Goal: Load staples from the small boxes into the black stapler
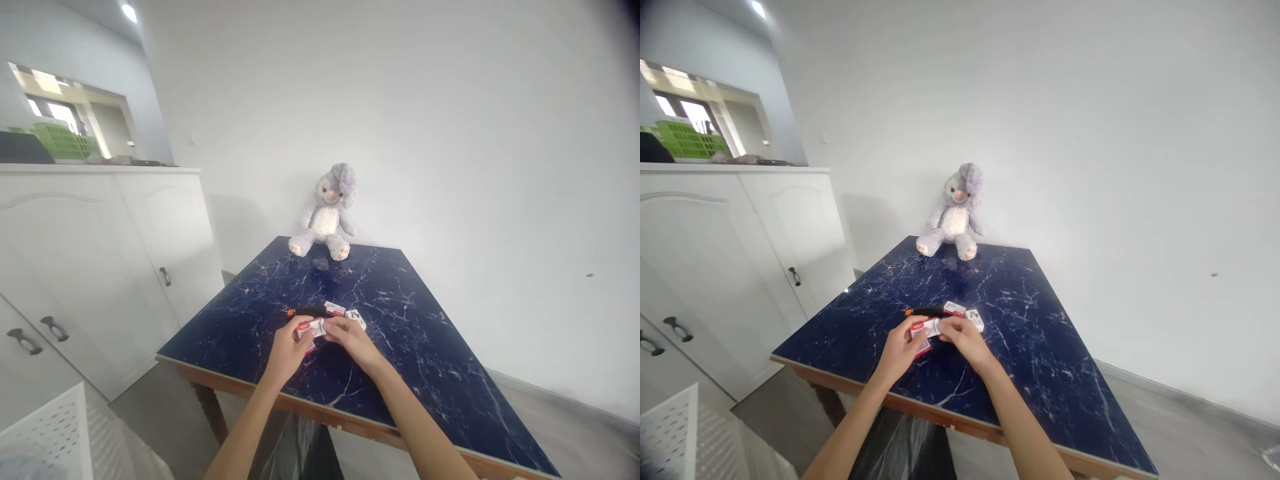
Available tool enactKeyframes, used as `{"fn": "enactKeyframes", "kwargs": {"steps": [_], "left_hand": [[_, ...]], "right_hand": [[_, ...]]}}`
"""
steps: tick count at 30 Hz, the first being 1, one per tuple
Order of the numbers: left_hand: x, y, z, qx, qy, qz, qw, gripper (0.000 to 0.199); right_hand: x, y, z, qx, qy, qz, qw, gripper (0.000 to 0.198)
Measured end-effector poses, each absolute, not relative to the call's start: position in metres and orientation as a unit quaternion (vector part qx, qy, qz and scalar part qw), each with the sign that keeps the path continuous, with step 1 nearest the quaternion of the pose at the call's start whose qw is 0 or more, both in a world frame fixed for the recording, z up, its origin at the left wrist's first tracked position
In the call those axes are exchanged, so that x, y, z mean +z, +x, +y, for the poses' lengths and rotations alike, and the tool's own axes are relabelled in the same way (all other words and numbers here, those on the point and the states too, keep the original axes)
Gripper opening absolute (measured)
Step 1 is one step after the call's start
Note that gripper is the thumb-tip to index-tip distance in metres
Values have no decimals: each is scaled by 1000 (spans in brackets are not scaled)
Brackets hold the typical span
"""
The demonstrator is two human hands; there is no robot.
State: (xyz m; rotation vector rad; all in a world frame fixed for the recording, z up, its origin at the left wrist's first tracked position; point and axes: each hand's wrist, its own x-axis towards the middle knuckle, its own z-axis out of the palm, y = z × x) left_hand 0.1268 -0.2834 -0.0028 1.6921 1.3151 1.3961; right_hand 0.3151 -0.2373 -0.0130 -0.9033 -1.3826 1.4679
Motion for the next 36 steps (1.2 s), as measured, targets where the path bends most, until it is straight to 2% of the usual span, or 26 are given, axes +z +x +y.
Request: {"fn": "enactKeyframes", "kwargs": {"steps": [5,12,16,19,24,26,29,31,34,36], "left_hand": [[-2,127,-284,505,644,486,305,30],[-7,127,-281,530,603,480,353,38],[-9,127,-280,521,614,476,353,37],[-10,127,-279,517,622,485,331,38],[-10,126,-279,490,661,515,241,31],[-9,126,-279,477,679,514,215,29],[-9,126,-279,457,692,521,201,28],[-10,127,-279,441,694,535,196,27],[-10,132,-279,392,726,544,153,26],[-9,136,-281,348,771,522,108,25]], "right_hand": [[-14,318,-237,519,-396,-623,430,37],[-12,319,-239,609,-355,-564,430,36],[-14,319,-237,596,-362,-571,432,37],[-13,320,-237,534,-374,-631,420,34],[-10,316,-244,278,-353,-791,415,21],[-12,313,-247,213,-336,-821,409,21],[-16,313,-246,205,-335,-833,390,31],[-18,317,-242,224,-367,-811,397,31],[-17,329,-234,232,-477,-712,461,24],[-15,340,-229,230,-555,-625,499,29]]}}
